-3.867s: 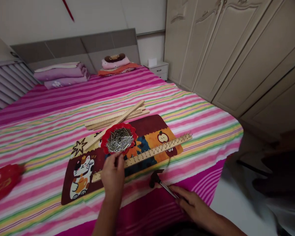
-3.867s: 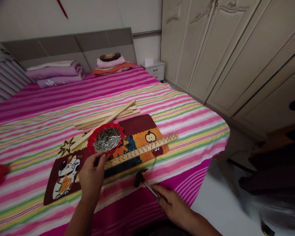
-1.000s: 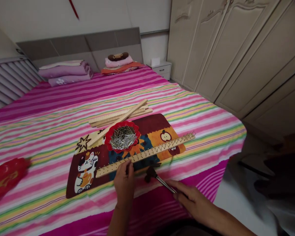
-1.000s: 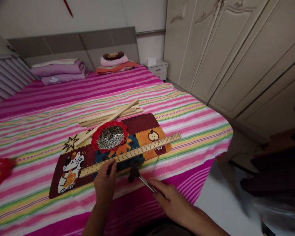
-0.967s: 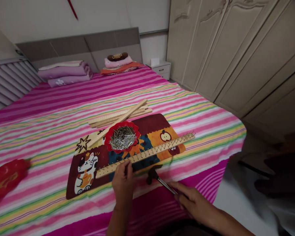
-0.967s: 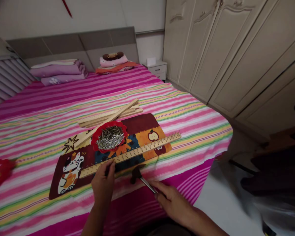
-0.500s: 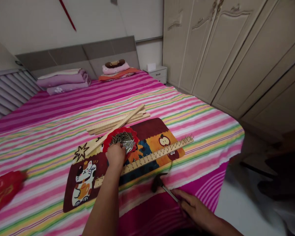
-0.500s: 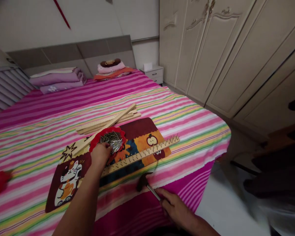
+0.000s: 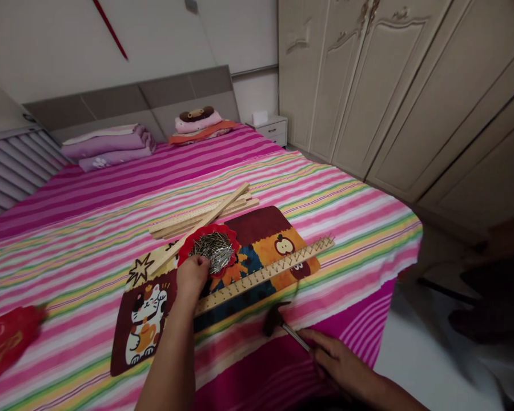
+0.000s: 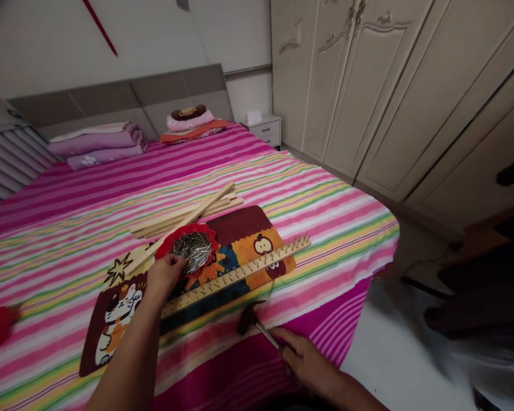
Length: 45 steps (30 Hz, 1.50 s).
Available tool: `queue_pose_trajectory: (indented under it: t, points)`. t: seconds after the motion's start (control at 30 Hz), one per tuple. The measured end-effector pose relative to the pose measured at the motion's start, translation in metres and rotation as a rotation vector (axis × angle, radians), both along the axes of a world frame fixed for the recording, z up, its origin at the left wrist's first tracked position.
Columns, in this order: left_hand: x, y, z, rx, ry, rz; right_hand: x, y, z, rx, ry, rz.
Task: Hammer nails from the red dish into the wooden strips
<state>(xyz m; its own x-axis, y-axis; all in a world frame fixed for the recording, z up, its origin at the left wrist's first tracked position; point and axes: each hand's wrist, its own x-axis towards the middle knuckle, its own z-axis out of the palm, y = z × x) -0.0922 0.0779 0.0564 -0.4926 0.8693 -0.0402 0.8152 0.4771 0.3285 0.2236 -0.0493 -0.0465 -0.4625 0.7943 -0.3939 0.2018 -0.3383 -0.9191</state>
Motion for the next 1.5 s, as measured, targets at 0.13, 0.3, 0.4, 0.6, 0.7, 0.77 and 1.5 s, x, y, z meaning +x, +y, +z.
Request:
queue_pose_trajectory:
  t: [0.13, 0.3, 0.4, 0.6, 0.7, 0.77, 1.5]
  points:
    - [-0.013, -0.006, -0.006, 0.218, -0.215, -0.005, -0.002, 0.000, 0.003, 0.000, 0.008, -0.015]
    - [-0.015, -0.012, -0.010, 0.495, -0.609, 0.057, -0.003, 0.000, 0.008, 0.018, -0.001, -0.006]
    - [-0.007, -0.021, -0.002, 0.592, -0.823, 0.095, -0.002, 0.000, 0.005, 0.028, -0.013, -0.009]
    - [0.018, -0.060, 0.015, 0.654, -1.128, 0.198, 0.000, -0.001, 0.000, 0.041, -0.025, -0.001]
    - [0.029, -0.087, 0.006, 0.613, -1.156, 0.224, 0.001, -0.001, 0.003, 0.038, -0.033, 0.009]
    - [0.035, -0.107, -0.009, 0.536, -1.096, 0.230, 0.002, -0.001, 0.005, 0.011, -0.045, 0.014]
    - [0.031, -0.209, -0.099, 0.290, -0.301, -0.195, 0.002, -0.005, 0.009, -0.088, -0.118, -0.004]
